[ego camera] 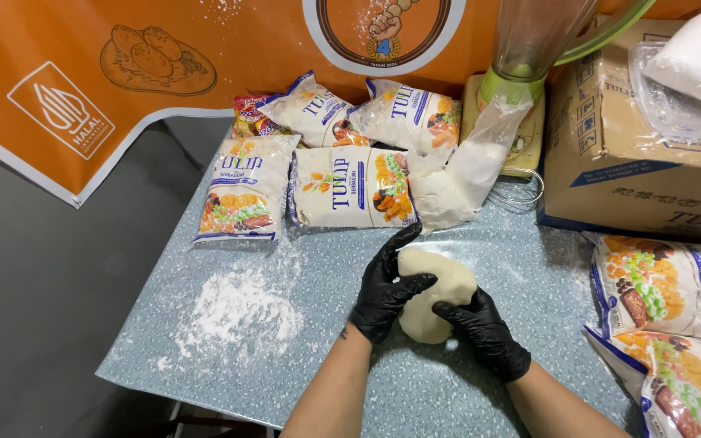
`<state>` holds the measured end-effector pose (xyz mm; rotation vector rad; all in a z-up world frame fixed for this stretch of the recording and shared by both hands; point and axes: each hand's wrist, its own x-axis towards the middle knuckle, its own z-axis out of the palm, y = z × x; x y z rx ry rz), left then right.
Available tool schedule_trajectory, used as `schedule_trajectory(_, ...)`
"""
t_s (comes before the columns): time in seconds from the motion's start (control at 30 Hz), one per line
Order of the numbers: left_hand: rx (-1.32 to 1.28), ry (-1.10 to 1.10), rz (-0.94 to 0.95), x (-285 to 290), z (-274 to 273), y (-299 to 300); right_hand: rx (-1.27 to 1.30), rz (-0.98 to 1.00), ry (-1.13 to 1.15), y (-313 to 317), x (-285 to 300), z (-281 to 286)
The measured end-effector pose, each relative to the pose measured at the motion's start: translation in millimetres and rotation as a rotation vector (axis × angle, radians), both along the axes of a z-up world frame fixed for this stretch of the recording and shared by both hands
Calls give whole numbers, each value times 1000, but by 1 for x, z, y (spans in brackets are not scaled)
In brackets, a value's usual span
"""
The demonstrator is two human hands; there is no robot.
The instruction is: Kneading and shaping a piece of dough on a floured table in a pastry shop environment.
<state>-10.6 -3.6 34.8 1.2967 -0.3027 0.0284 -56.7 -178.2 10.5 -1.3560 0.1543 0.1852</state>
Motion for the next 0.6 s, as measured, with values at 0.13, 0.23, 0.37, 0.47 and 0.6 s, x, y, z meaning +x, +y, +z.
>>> schedule_trajectory(0.13, 83, 101, -13, 12, -36, -2, -7, -36, -48, 2, 0, 5)
schedule_trajectory(0.23, 235, 181, 54, 16, -53, -8, -20, -40, -95, 6, -4, 18)
schedule_trajectory(0.37, 262, 157, 84, 13, -64, -17, 34, -112, 19, 14, -7, 37)
schedule_trajectory(0.47, 212, 107, 75, 13, -72, -23, -187, -210, -19, 8, -3, 7)
schedule_trajectory(0.6, 164, 65, 72, 14, -84, -36, -498, -154, -222, -3, -4, -14)
